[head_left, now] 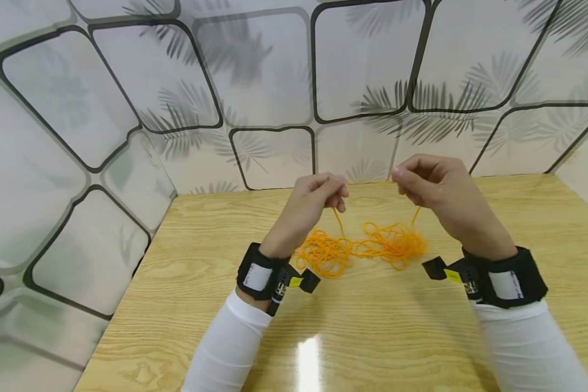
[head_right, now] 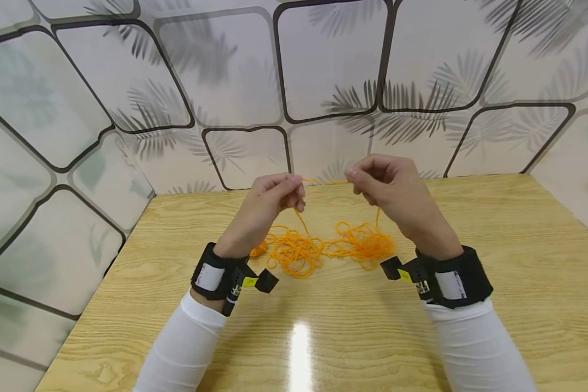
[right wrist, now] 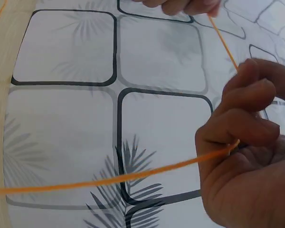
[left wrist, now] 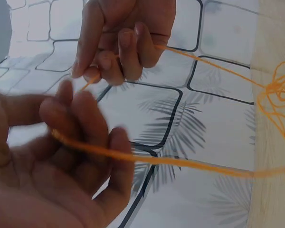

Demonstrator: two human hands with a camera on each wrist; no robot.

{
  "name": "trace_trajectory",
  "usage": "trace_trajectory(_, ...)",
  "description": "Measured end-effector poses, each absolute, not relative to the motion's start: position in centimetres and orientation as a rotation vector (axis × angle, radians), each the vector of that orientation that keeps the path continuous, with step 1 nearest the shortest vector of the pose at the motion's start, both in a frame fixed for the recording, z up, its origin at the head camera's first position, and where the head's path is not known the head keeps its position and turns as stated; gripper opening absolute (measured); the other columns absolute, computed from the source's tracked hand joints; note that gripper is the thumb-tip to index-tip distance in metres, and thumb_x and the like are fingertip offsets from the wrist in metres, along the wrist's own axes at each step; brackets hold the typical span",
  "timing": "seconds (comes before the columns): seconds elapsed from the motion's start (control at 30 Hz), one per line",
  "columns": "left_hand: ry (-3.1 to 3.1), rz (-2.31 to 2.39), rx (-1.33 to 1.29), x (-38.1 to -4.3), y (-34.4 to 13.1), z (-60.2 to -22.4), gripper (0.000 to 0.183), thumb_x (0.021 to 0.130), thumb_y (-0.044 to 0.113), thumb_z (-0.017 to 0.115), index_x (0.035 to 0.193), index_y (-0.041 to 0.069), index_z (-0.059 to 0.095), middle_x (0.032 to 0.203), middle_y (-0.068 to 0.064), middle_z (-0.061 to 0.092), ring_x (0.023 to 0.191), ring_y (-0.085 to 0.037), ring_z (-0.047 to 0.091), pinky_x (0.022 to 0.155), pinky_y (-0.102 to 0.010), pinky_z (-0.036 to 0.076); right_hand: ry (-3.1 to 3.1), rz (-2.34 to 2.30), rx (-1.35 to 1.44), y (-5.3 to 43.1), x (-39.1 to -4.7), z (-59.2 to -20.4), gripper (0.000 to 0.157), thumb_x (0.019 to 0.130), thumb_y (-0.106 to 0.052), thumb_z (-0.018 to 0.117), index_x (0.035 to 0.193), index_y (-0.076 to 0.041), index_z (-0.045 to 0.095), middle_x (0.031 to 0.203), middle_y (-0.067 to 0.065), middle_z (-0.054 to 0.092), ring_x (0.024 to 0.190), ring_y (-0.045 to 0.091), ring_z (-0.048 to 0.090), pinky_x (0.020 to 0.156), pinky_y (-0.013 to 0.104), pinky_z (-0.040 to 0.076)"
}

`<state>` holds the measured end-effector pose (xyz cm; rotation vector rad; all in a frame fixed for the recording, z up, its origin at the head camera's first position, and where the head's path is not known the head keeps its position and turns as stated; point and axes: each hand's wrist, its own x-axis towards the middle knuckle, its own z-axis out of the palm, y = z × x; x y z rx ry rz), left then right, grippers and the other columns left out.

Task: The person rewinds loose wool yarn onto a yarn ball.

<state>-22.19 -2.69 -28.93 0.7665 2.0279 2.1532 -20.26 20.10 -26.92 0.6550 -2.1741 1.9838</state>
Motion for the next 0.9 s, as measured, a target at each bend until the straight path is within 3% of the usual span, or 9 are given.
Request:
trace_trajectory(0.07, 1.922, 2.407, 0.580, -22.4, -2.8, -28.9, 0.031, 0.097, 0.027, 0.045, 0.082, 0.001, 0.055, 0.070, -0.007, 0.045, 0.065, -0.021, 0.051, 0.076, -0.035, 0.046, -1.890, 2.222, 0.591, 20.5, -20.4, -26.7, 0.020, 0.087, -0.010, 0.060, 0.092, 0.009, 0.056, 0.073, 0.009, 0.048, 0.058, 0.018, 0.033, 0.050, 0.028, 0.024)
trace_trajectory(0.2, 1.681, 2.779, 0.241, -22.7, -3.1, -29.0, 0.027, 0.099, 0.026, 0.041, 0.082, 0.007, 0.051, 0.068, -0.003, 0.042, 0.064, -0.017, 0.048, 0.077, -0.032, 0.045, -1.362, 2.472, 0.366, 21.2, -20.9, -26.5, 0.023, 0.083, -0.009, 0.064, 0.092, 0.010, 0.056, 0.071, 0.009, 0.048, 0.054, 0.016, 0.031, 0.046, 0.024, 0.020)
trace_trajectory(0.37, 1.537, 2.923, 0.059, -23.0, -3.3, -29.3, 0.025, 0.099, 0.025, 0.039, 0.084, 0.007, 0.049, 0.071, -0.002, 0.042, 0.064, -0.015, 0.044, 0.074, -0.030, 0.043, -0.986, 2.476, 0.158, 21.6, -21.3, -26.4, 0.027, 0.079, -0.011, 0.069, 0.089, 0.010, 0.055, 0.066, 0.010, 0.046, 0.047, 0.014, 0.031, 0.043, 0.022, 0.015)
trace_trajectory(0.47, 1.709, 2.805, 0.118, -23.1, -3.1, -29.3, 0.029, 0.099, 0.026, 0.041, 0.082, 0.005, 0.052, 0.069, -0.003, 0.045, 0.064, -0.016, 0.046, 0.074, -0.030, 0.044, -1.101, 2.403, 0.182, 21.5, -21.3, -26.4, 0.030, 0.078, -0.011, 0.070, 0.090, 0.012, 0.055, 0.067, 0.010, 0.047, 0.048, 0.014, 0.034, 0.042, 0.021, 0.018)
trace_trajectory(0.6, 2.121, 2.318, 0.391, -22.9, -2.6, -29.4, 0.034, 0.098, 0.029, 0.042, 0.086, 0.002, 0.059, 0.074, -0.007, 0.054, 0.074, -0.022, 0.054, 0.077, -0.031, 0.045, -1.752, 2.183, 0.381, 21.1, -20.7, -26.6, 0.027, 0.083, -0.013, 0.066, 0.094, 0.011, 0.058, 0.072, 0.010, 0.052, 0.055, 0.017, 0.039, 0.045, 0.025, 0.028)
trace_trajectory(0.7, 2.401, 1.814, 0.585, -22.2, -2.1, -29.4, 0.038, 0.098, 0.036, 0.041, 0.104, 0.005, 0.062, 0.097, -0.008, 0.060, 0.093, -0.023, 0.055, 0.083, -0.031, 0.044, -2.308, 1.796, 0.604, 20.5, -20.2, -26.9, 0.023, 0.087, -0.020, 0.062, 0.095, 0.001, 0.061, 0.078, 0.008, 0.057, 0.061, 0.019, 0.047, 0.050, 0.027, 0.037)
trace_trajectory(0.8, 2.567, 1.398, 0.735, -21.6, -1.6, -29.6, 0.045, 0.097, 0.039, 0.040, 0.129, 0.009, 0.050, 0.126, -0.008, 0.052, 0.115, -0.022, 0.048, 0.092, -0.034, 0.040, -2.584, 1.472, 0.802, 19.6, -20.1, -27.3, 0.018, 0.088, -0.027, 0.061, 0.095, -0.011, 0.063, 0.082, 0.006, 0.059, 0.065, 0.020, 0.053, 0.054, 0.031, 0.044)
trace_trajectory(0.9, 2.570, 1.275, 0.893, -21.2, -1.2, -29.7, 0.041, 0.098, 0.032, 0.039, 0.134, 0.013, 0.044, 0.133, -0.003, 0.046, 0.121, -0.016, 0.042, 0.095, -0.032, 0.037, -2.653, 1.393, 0.909, 18.7, -20.3, -27.8, 0.015, 0.088, -0.027, 0.061, 0.095, -0.014, 0.063, 0.083, 0.004, 0.060, 0.066, 0.020, 0.054, 0.054, 0.032, 0.045)
